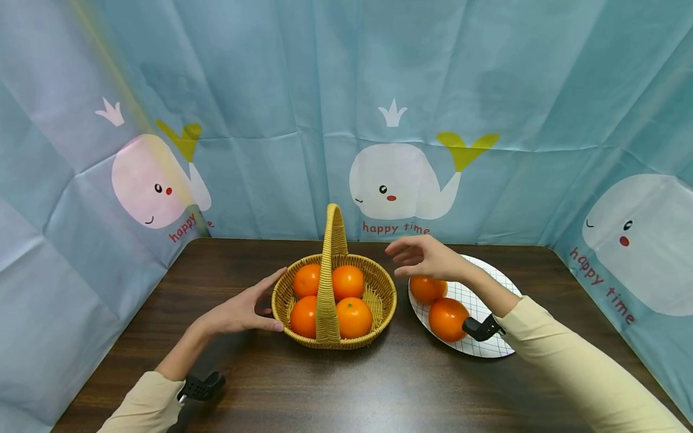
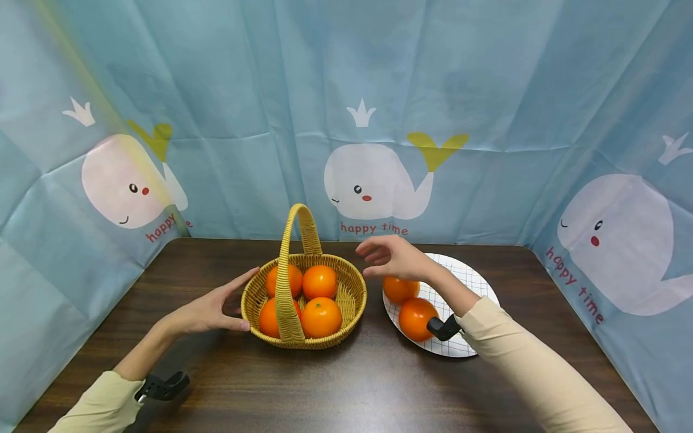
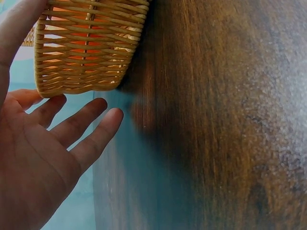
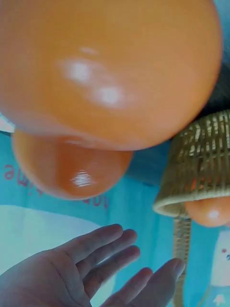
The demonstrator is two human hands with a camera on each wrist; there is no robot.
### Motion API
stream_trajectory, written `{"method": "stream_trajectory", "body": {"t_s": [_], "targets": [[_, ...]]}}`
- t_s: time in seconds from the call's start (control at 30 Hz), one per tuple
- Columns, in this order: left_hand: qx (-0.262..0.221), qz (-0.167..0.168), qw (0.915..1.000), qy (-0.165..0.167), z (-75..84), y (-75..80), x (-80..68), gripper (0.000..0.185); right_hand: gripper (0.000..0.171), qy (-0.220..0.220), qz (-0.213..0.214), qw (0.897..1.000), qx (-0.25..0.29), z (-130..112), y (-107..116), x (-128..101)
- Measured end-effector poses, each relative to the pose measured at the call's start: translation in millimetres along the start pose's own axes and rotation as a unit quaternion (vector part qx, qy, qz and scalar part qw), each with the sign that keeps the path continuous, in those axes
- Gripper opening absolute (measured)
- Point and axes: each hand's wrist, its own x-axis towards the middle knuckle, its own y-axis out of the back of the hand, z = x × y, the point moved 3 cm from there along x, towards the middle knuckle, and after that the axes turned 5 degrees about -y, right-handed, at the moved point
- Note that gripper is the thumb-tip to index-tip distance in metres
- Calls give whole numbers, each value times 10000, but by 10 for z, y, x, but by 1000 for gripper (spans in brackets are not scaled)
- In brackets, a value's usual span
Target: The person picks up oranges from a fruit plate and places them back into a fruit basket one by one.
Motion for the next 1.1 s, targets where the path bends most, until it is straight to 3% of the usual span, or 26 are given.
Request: {"method": "stream_trajectory", "body": {"t_s": [0.5, 0.87, 1.1], "targets": [[-26, -10, 10000, -15, 0, 2, 0, 105, 34, -11, 403, 9988, -264, 182, 311, -417], [29, 10, 10000, -19, -4, 3, -14, 105, 36, -344, 540, 9977, -226, 334, 411, -635], [27, -1, 10000, -77, 1, 2, -6, 105, 51, -598, 656, 9958, -243, 473, 441, -709]]}}
